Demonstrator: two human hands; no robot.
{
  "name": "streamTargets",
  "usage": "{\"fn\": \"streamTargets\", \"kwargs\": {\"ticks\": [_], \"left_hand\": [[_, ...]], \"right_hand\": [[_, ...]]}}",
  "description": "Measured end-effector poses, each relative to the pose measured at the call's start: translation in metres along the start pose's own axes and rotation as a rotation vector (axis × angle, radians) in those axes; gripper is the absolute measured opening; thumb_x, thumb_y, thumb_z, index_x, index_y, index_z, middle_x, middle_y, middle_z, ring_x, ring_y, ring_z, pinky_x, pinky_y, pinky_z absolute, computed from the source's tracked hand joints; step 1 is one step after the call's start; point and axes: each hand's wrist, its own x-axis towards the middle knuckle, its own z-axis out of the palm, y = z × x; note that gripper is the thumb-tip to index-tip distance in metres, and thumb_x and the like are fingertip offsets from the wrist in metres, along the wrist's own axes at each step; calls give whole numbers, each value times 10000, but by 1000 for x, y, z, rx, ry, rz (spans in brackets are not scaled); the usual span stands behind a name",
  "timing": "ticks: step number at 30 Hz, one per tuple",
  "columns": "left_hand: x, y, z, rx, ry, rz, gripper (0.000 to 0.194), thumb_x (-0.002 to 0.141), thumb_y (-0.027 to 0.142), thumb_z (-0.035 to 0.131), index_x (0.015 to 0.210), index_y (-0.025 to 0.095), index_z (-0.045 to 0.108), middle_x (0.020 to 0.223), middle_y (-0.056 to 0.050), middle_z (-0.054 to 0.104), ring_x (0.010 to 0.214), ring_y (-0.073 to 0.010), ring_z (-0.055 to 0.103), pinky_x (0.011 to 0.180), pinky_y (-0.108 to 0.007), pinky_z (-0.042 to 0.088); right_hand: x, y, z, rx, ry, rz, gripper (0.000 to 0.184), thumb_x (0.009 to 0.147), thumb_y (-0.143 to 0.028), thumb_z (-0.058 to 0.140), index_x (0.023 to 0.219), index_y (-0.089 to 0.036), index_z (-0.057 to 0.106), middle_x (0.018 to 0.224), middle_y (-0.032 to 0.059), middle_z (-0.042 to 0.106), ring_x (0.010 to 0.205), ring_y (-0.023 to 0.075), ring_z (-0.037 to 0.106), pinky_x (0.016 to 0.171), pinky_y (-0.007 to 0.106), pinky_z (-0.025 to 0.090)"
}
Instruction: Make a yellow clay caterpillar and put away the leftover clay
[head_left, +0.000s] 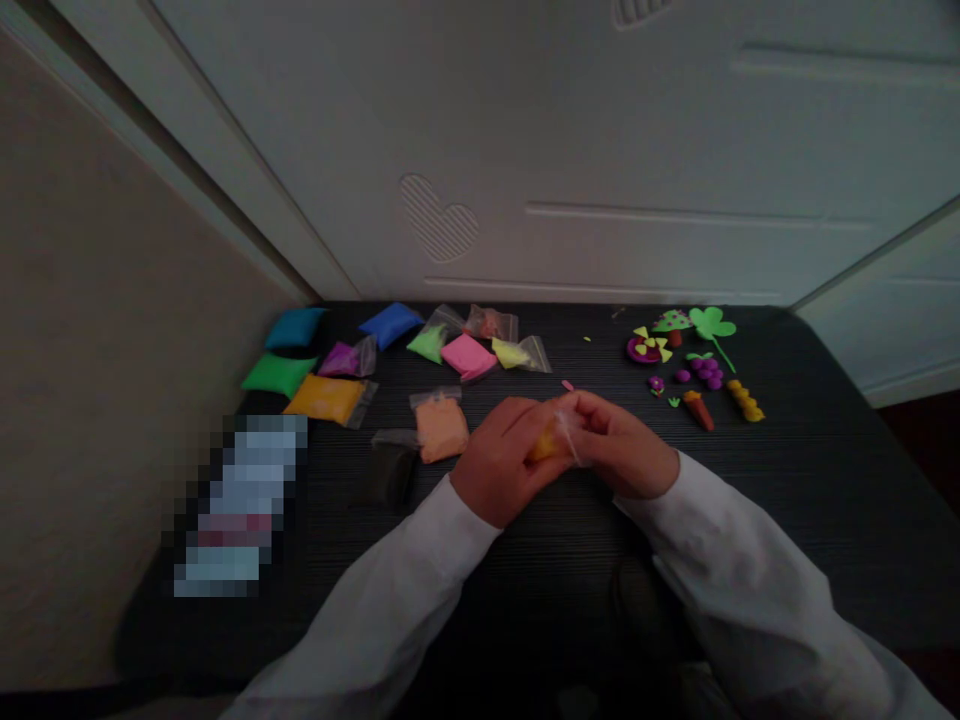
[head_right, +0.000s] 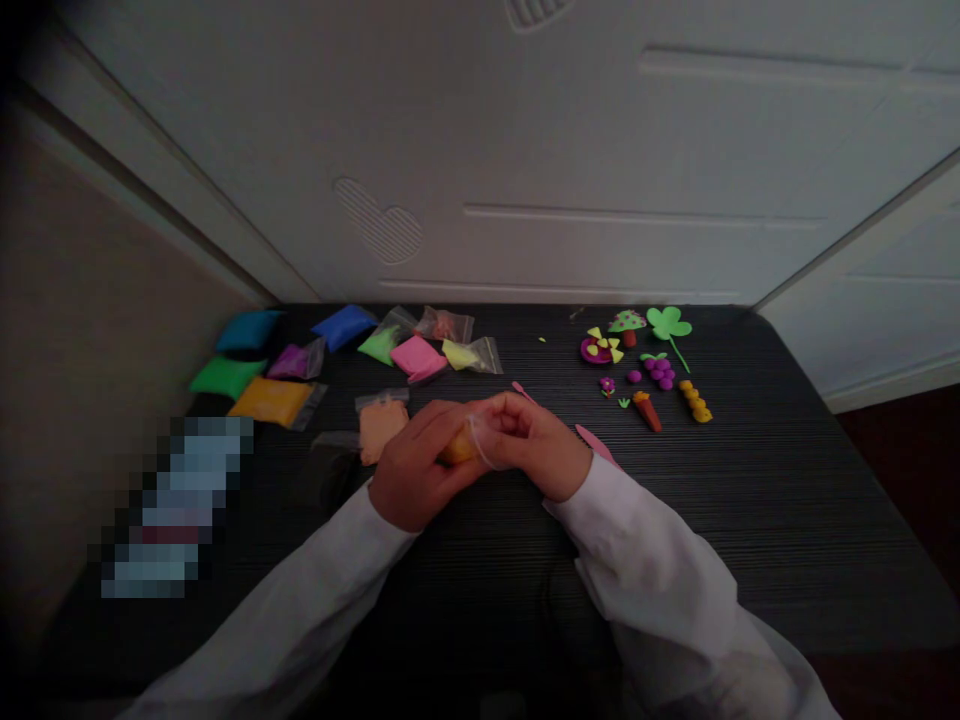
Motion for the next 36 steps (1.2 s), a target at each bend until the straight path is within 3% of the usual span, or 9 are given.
{"fn": "streamTargets", "kwargs": {"ticks": [3, 6, 11, 14, 18, 20, 24, 30, 36], "left_hand": [[3, 1, -3, -8, 61, -172, 409, 717, 330, 632, 1064, 158, 502, 962, -64, 616, 877, -186, 585, 773, -320, 475], [6, 0, -4, -37, 116, -331, 372, 696, 357, 643, 987, 174, 499, 909, -37, 615, 820, -178, 592, 717, -304, 474], [7, -1, -3, -123, 64, -458, 380, 668, 345, 656, 956, 181, 471, 838, -10, 594, 747, -164, 578, 662, -290, 458], [7, 1, -6, -235, -31, -464, 348, 683, 388, 638, 914, 175, 490, 851, -17, 588, 779, -170, 565, 690, -301, 450], [7, 0, -9, -480, -104, -444, 224, 838, 320, 451, 1005, 180, 501, 870, -23, 580, 798, -144, 549, 681, -275, 446], [7, -2, -9, -520, -96, -441, 237, 874, 304, 379, 1033, 182, 505, 844, -24, 575, 793, -138, 544, 681, -271, 446], [6, -7, -4, -510, -108, -436, 238, 854, 324, 431, 1008, 167, 519, 870, -44, 583, 800, -150, 547, 713, -298, 459], [1, -13, -2, -462, 12, -347, 188, 802, 260, 526, 956, 168, 578, 966, -74, 620, 917, -179, 577, 821, -349, 470], [5, -8, -10, -355, 102, -288, 142, 761, 222, 589, 881, 183, 652, 969, -50, 666, 931, -161, 605, 871, -333, 472]], "right_hand": [[-3, -6, -2, -101, 50, -92, 221, 739, -374, 608, 854, -195, 546, 645, -46, 524, 550, 65, 468, 519, 207, 359], [-5, -7, -3, -321, 110, -253, 233, 751, -364, 598, 928, -220, 547, 753, -16, 553, 677, 100, 511, 617, 242, 409], [-7, -2, -1, -774, 172, -409, 168, 743, -316, 618, 876, -224, 575, 810, -1, 579, 770, 129, 533, 843, 334, 392], [-6, -4, -2, -799, 217, -426, 117, 774, -320, 578, 805, -208, 568, 757, -3, 575, 728, 128, 533, 771, 312, 419], [-8, -11, -5, -810, 215, -424, 120, 790, -318, 557, 810, -199, 562, 741, -2, 565, 688, 121, 525, 645, 264, 422], [-10, -13, -7, -831, 215, -430, 110, 795, -306, 550, 822, -199, 563, 752, 2, 571, 689, 122, 528, 645, 264, 424], [-10, -12, -8, -850, 283, -494, 84, 783, -271, 566, 841, -210, 569, 793, 13, 587, 741, 140, 550, 692, 291, 437], [-8, -12, -9, -704, 254, -423, 276, 758, -275, 599, 1016, -223, 518, 756, -6, 582, 701, 126, 557, 683, 287, 450], [-12, -19, -7, -903, 269, -421, 105, 774, -287, 570, 792, -187, 596, 773, 23, 607, 732, 144, 549, 694, 295, 435]]}}
